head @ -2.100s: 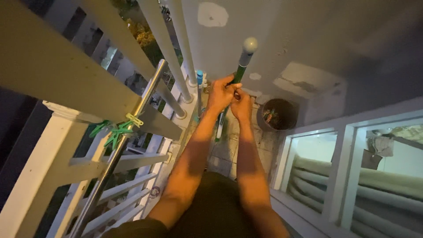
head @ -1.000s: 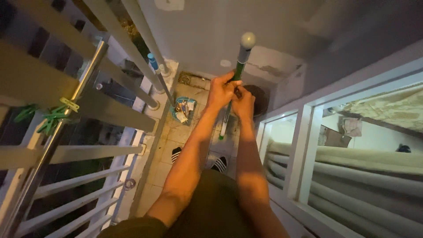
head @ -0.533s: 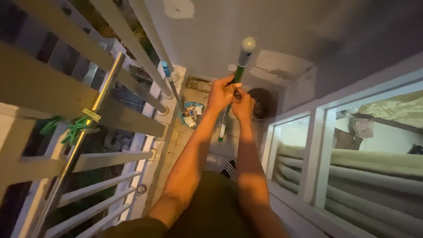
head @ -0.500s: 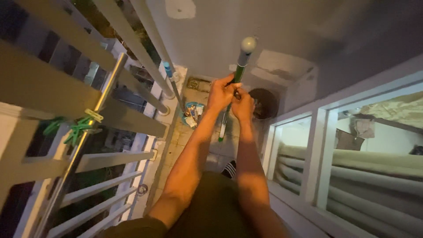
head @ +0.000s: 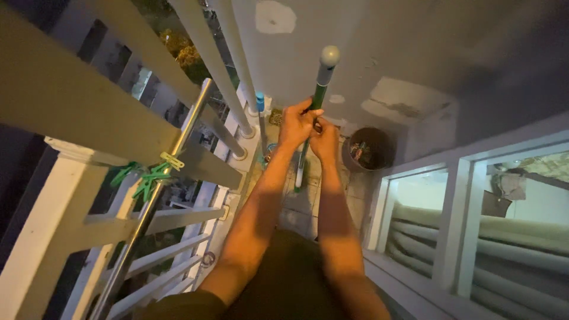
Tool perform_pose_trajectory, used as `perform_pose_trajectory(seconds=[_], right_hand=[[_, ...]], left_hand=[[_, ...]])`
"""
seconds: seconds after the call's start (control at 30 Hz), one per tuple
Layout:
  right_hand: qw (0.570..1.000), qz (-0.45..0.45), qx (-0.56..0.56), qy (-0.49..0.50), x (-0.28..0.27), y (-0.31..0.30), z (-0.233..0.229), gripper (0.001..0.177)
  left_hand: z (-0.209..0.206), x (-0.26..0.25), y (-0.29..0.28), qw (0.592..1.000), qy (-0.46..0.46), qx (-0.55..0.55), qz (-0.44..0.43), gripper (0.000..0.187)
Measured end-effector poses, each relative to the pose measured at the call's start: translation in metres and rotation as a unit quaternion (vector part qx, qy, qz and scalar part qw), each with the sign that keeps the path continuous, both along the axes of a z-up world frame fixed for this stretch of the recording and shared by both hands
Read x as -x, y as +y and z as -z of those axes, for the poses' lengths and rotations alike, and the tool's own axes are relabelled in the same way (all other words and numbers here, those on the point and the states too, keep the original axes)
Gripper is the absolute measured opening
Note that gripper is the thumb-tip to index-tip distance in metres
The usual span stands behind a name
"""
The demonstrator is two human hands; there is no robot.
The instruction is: Repairing and assembling a green mop handle on a balcony.
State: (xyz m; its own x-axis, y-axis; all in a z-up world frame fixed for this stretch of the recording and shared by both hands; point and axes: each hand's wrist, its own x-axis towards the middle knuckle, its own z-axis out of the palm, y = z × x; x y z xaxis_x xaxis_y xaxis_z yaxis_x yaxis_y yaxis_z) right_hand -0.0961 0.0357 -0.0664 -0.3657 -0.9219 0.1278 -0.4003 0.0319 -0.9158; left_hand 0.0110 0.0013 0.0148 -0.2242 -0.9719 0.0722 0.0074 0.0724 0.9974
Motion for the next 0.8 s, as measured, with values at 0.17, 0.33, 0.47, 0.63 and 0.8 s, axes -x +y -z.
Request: perform_pose_trajectory(seconds=[0.17, 0.33, 0.47, 0.63, 0.8], right_hand=[[1.0, -0.002, -0.01, 0.0, -0.012, -0.009, 0.004, 0.029], [1.0, -0.02, 0.004, 0.018, -0.013, -0.003, -0.007, 0.034], [0.997, 0.011, -0.077, 0.018, -0.008, 0.003, -0.019, 0.031], [0.999, -0.008, -0.028, 0.014, 0.02, 0.016, -0.01, 0.03], [0.998, 0.006, -0.053, 0.026, 0.057, 0.033, -0.005, 0.035]], left_hand=[[0.014, -0.009, -0.009, 0.999, 0.009, 0.046, -0.007, 0.036], [0.024, -0.005, -0.009, 0.999, 0.023, 0.045, 0.003, 0.035], [0.01, 0.003, 0.0, 0.999, 0.02, 0.026, 0.002, 0.036], [0.0, 0.023, 0.016, 0.992, -0.072, 0.098, -0.045, 0.034], [-0.004, 0.058, 0.034, 1.0, -0.003, -0.003, -0.016, 0.034]])
